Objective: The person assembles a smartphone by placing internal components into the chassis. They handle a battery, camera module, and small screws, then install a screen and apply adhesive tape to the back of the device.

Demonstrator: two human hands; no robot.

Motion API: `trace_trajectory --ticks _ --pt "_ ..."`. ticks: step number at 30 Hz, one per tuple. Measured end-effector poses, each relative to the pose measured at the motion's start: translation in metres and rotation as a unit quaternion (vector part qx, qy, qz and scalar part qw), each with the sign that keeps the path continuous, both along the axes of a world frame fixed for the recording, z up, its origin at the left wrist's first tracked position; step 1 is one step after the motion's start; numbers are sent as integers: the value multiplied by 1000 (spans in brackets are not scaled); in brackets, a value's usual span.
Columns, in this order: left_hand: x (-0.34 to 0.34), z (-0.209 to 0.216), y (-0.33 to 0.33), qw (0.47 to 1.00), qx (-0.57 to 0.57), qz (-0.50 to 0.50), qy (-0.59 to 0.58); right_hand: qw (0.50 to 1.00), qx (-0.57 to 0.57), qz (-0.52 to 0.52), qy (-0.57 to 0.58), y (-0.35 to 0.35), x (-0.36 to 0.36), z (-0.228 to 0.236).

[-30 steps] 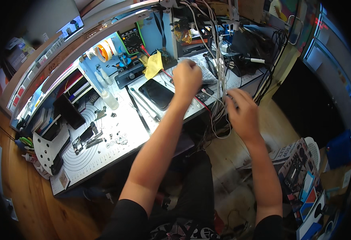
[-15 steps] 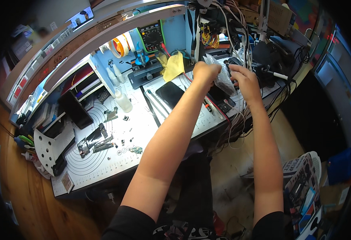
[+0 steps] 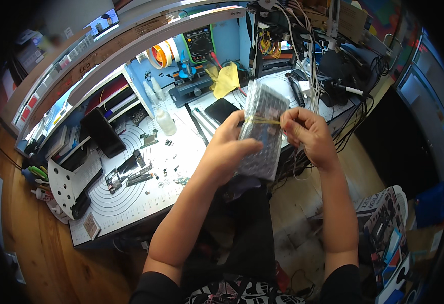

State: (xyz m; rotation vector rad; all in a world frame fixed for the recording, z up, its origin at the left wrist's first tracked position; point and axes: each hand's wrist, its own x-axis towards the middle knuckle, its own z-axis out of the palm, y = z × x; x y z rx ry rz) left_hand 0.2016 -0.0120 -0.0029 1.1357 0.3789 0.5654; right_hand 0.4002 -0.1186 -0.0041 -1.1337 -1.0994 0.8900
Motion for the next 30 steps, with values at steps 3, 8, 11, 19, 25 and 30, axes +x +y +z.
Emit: trace_trajectory --ticks 3,8,11,19,25,30 --pt "-34 -7 -14 1000 10 -12 -5 997 -45 51 -48 -20 -12 5" --pt "-48 -18 -32 998 41 50 -18 982 3 -31 -184 -27 -41 4" --pt "-54 -20 -39 997 32 64 -10 977 6 -45 -208 -28 -53 0" --pt "-81 -17 -53 999 -9 35 -4 993 23 1 -114 -48 -69 7" --pt "-116 -14 -60 999 -20 -31 30 976 -83 74 -184 -81 -51 26" --pt "-146 1 -60 967 -79 -223 93 912 13 59 -406 -94 -59 43"
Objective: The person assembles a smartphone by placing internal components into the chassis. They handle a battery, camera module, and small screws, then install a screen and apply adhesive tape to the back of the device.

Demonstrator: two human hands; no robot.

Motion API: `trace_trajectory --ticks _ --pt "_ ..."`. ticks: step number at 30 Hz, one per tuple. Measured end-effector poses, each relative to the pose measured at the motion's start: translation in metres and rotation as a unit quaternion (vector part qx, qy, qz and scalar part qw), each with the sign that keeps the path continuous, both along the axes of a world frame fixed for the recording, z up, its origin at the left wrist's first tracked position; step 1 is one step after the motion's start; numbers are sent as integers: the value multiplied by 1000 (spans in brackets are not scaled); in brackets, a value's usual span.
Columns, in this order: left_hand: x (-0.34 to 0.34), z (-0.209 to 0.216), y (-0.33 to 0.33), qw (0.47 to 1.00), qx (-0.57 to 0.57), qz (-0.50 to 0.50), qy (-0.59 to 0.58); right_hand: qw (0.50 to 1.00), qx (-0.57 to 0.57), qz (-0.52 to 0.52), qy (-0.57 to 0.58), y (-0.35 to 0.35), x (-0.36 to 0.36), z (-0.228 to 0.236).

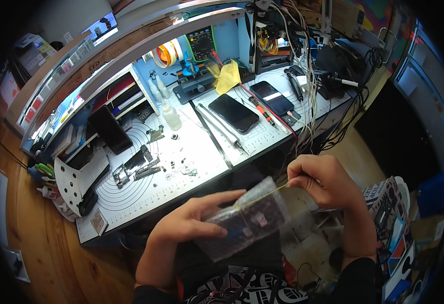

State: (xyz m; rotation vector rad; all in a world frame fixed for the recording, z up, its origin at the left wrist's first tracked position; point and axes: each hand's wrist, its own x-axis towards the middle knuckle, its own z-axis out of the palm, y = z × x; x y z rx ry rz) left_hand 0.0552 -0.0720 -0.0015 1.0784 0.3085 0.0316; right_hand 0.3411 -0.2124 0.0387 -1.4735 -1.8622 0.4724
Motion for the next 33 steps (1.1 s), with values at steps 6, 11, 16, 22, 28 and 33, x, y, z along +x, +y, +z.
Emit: trace_trajectory --ticks 6,11,16,22,28,33 --pt "11 -17 6 982 62 -127 122 999 31 -3 9 41 1 -1" --pt "10 -26 17 980 -71 182 -31 994 42 -72 71 81 31 -19" --pt "50 -26 34 922 -3 376 -95 954 57 -200 216 117 92 -45" --pt "139 -25 56 902 33 404 -149 921 227 -283 139 171 132 -82" --pt "167 -43 62 894 26 418 -159 907 -105 -150 379 145 68 -59" --pt "142 -40 52 891 -5 416 -182 887 -9 -284 365 163 124 -81"
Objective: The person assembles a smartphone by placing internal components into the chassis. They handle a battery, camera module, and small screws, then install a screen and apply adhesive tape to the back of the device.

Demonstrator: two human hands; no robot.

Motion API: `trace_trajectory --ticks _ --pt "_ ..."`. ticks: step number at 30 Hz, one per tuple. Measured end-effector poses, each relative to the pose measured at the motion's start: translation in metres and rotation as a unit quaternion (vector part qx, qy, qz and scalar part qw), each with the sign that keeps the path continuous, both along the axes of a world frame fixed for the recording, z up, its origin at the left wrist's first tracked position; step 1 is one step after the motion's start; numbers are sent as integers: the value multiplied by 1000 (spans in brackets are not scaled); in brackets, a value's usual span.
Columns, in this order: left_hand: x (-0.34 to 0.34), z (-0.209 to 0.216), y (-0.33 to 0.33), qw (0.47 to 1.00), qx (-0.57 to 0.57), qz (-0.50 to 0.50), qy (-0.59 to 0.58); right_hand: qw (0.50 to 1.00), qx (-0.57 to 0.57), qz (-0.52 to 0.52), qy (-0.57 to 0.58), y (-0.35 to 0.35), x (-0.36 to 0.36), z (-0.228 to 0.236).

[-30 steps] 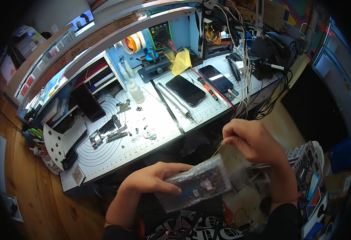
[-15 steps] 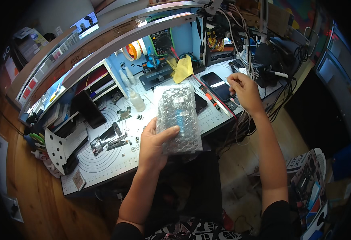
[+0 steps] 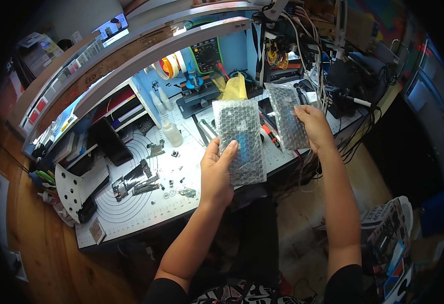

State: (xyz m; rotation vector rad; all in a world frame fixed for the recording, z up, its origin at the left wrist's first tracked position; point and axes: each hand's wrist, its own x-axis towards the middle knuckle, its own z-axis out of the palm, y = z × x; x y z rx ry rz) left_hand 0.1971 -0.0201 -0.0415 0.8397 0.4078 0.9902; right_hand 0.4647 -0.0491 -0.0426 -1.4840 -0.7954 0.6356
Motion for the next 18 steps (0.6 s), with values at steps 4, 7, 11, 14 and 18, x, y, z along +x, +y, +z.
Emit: trace_trajectory --ticks 4,7,11,14,18 --pt "-31 -4 -7 995 -29 -80 -48 947 -154 -79 -270 31 41 -18" --pt "-49 4 -29 972 -87 -185 -114 899 -205 -97 -374 32 28 -8" --pt "-78 -4 -49 919 -158 -280 -230 838 26 -112 -534 13 -11 1" --pt "-104 -17 -61 922 -158 -294 -197 954 73 171 -234 -36 -104 50" --pt "-129 -25 -78 925 -186 -303 -132 900 104 320 -278 -87 -150 57"
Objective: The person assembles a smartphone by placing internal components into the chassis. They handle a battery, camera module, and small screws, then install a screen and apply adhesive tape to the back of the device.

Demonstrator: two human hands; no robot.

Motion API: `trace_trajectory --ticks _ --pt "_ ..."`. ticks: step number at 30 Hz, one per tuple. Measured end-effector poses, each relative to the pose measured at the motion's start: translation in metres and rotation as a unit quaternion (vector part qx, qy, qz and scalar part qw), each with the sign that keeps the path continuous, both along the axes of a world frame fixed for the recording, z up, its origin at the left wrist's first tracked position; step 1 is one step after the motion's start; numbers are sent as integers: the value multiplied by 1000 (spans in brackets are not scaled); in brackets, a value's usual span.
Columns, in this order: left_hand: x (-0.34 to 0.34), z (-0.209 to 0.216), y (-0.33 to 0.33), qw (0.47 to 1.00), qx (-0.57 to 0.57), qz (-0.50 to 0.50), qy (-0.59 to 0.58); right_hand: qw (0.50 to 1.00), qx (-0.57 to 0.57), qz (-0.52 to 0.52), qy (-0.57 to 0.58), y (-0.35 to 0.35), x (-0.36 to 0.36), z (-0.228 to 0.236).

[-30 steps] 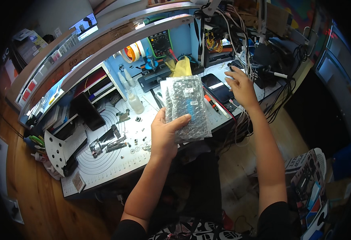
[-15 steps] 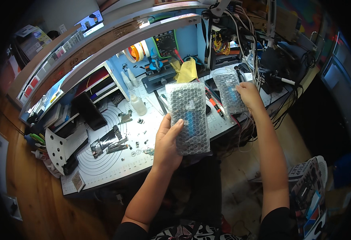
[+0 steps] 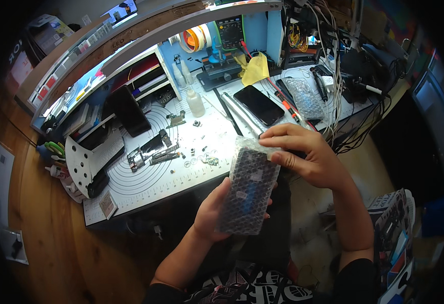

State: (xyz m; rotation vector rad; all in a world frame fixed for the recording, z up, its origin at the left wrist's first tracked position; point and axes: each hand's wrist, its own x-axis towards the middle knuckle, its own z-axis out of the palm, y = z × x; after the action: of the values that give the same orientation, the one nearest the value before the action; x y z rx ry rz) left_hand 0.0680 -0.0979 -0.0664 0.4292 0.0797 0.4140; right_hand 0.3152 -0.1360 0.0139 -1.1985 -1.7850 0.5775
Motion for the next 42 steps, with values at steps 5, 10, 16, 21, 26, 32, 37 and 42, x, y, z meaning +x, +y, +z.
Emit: trace_trajectory --ticks 5,10,16,21,26,32,37,42 --pt "-30 -12 -19 1000 11 -20 9 997 -67 -13 44 -33 -30 2" --pt "-47 -20 -35 998 41 -24 38 997 -58 31 29 -51 -38 -4" --pt "-57 -23 -41 990 97 -95 43 961 -235 52 137 -70 -39 -5" --pt "-63 -27 -43 981 100 -159 44 967 -245 57 31 -81 -43 -15" --pt "-66 -34 -44 974 76 -207 57 977 -168 66 117 -96 -36 -42" --pt "-60 -43 -26 964 81 -252 11 877 -168 -120 434 -138 10 -43" --pt "-46 4 10 960 61 -223 161 826 12 -253 505 -181 59 -62" --pt "24 46 58 920 255 -21 296 788 40 -334 515 -210 85 -67"
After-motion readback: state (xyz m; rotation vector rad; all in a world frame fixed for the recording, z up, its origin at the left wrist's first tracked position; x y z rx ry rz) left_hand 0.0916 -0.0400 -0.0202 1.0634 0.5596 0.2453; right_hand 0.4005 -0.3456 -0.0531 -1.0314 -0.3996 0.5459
